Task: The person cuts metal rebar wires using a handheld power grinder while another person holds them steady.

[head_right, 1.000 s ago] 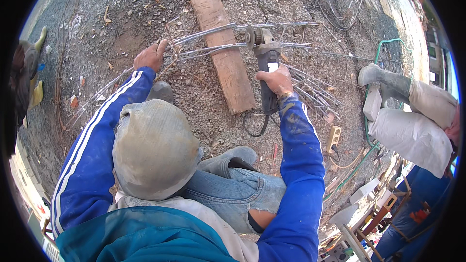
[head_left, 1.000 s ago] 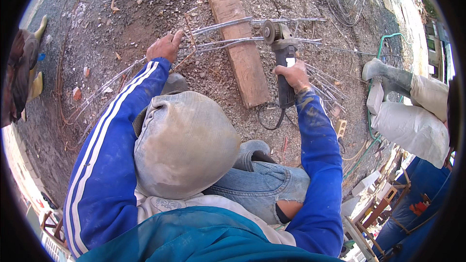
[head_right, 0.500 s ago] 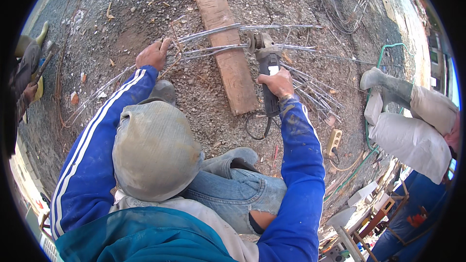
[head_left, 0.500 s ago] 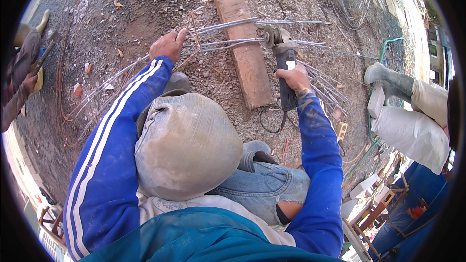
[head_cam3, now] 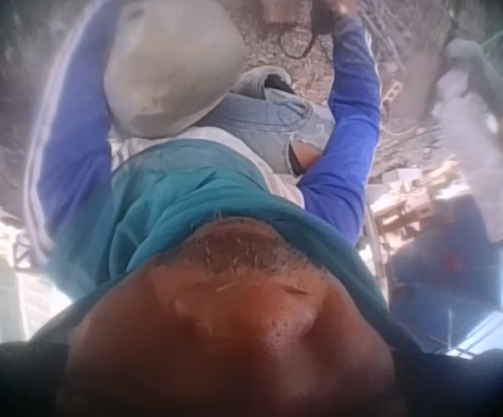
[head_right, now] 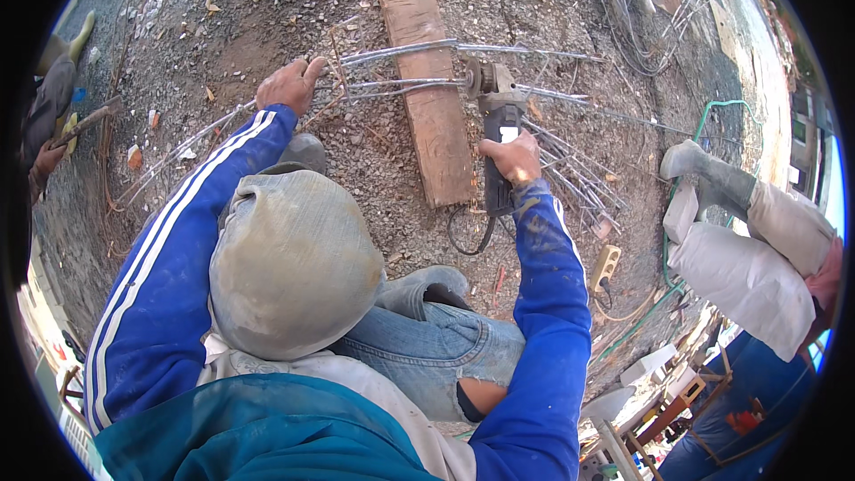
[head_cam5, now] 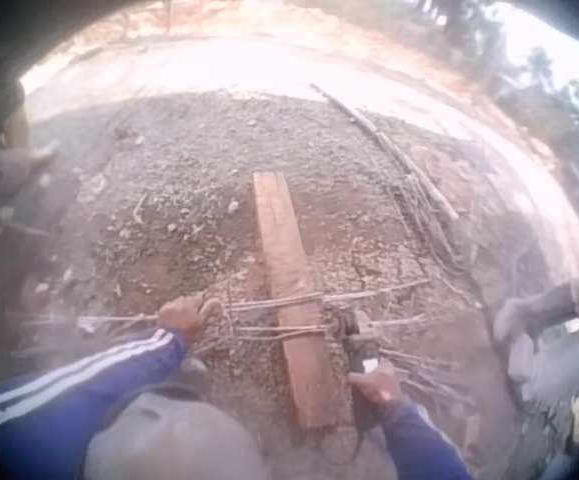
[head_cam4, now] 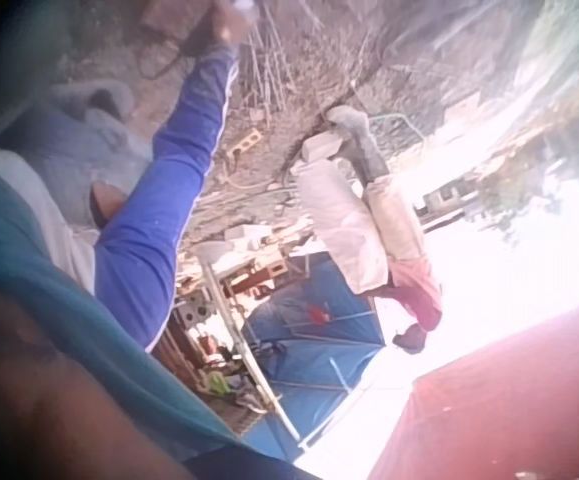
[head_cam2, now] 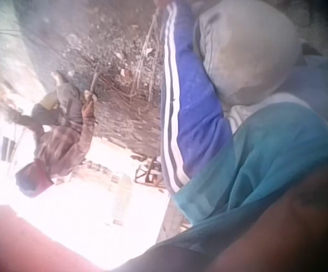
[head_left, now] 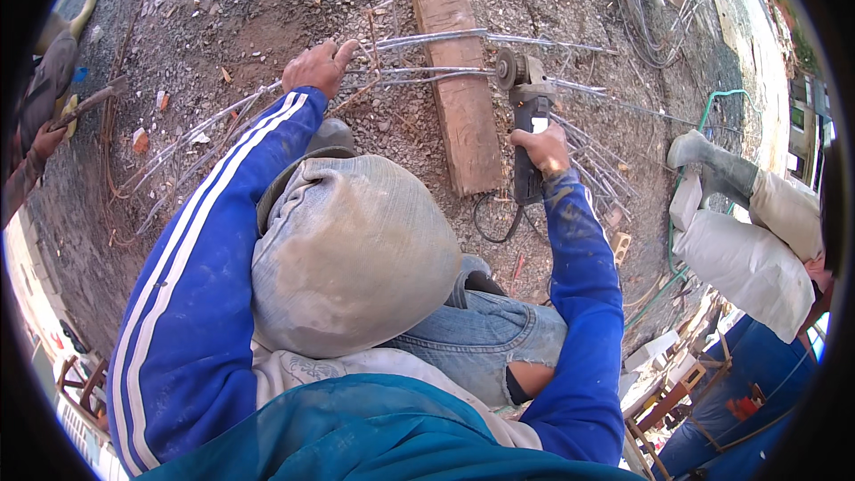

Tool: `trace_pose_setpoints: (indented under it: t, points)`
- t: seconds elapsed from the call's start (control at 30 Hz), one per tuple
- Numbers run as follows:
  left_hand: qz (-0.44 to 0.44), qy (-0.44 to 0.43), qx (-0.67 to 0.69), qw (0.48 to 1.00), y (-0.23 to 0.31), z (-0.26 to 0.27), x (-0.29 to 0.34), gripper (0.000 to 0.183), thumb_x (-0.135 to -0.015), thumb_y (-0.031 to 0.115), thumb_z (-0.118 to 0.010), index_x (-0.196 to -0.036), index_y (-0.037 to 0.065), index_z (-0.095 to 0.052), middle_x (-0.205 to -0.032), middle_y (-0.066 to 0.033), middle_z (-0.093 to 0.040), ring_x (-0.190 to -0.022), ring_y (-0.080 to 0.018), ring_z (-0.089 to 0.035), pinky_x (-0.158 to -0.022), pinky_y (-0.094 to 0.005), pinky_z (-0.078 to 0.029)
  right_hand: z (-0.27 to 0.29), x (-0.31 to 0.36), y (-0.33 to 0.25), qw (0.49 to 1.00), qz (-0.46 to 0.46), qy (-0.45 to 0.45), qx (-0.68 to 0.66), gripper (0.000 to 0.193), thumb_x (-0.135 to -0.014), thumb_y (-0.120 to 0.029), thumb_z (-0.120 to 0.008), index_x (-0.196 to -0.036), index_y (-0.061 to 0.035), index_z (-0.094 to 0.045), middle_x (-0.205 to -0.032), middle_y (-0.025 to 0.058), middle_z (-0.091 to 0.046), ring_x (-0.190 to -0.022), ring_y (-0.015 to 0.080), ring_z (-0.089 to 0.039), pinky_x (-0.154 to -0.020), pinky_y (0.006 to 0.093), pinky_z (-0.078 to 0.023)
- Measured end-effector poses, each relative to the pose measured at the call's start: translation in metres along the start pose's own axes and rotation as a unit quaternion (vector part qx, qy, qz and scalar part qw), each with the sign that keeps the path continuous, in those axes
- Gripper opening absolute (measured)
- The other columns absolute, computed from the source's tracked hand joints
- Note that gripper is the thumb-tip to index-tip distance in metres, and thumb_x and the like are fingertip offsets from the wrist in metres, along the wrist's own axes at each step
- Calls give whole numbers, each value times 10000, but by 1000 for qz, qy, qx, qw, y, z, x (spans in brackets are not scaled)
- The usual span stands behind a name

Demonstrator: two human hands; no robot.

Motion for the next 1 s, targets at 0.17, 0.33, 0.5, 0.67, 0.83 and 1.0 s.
trace_pose_setpoints:
  t: [0.17, 0.33, 0.5, 0.67, 0.83, 1.0]
  points:
    - [28, -26, -14, 999, -2, 5, 1, 687, -963, 705, -306, -999, 118, -661, -989, -171, -696, -998, -357, -649, -871, -493, -477, 5, 15, -29, 1000, -3, -12, -17, 607, -583, -346, -809, -989, 77, -651, -922, 202, -712, -832, 298, -695, -794, 374, -546]
    - [18, -4, -18, 1000, -1, 3, 1, 687, -963, 705, -306, -989, 115, -658, -985, -165, -695, -991, -346, -650, -873, -486, -477, 14, 24, -45, 1000, 1, -14, -20, 592, -578, -340, -812, -968, 77, -653, -910, 189, -716, -818, 285, -696, -770, 374, -548]
    - [26, -41, -19, 999, 5, 11, 3, 689, -971, 694, -293, -1021, 114, -661, -1015, -159, -695, -1017, -337, -646, -883, -483, -479, 7, 11, -29, 999, 48, 15, 9, 428, -603, -321, -792, -834, 24, -688, -742, 122, -696, -640, 231, -662, -633, 352, -529]
    - [-18, 40, -8, 999, -7, -4, -1, 677, -970, 689, -310, -960, 112, -663, -952, -186, -698, -941, -374, -663, -821, -512, -492, 8, 19, -42, 999, 45, -11, -29, 350, -623, -262, -777, -816, 16, -686, -725, 90, -692, -622, 202, -651, -611, 342, -520]
    - [-17, 27, 7, 999, -5, 1, 2, 661, -976, 678, -315, -964, 113, -658, -955, -180, -701, -959, -367, -660, -840, -503, -486, 5, 6, -30, 998, 39, -30, -30, 274, -639, -207, -768, -783, 9, -680, -689, 71, -680, -572, 168, -633, -558, 322, -511]
    - [-15, 19, 1, 1000, -8, 0, 1, 647, -981, 666, -321, -987, 119, -666, -978, -179, -703, -972, -368, -657, -859, -501, -481, 0, -2, -22, 998, 2, -37, -53, 234, -648, -186, -764, -764, 1, -682, -672, 61, -672, -548, 156, -629, -526, 319, -507]
Point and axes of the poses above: each hand's wrist, its own x-axis away from the middle knuckle, its own z-axis out of the back of the hand, y = z × x, the point moved 2 cm from there along -x, towards the middle knuckle
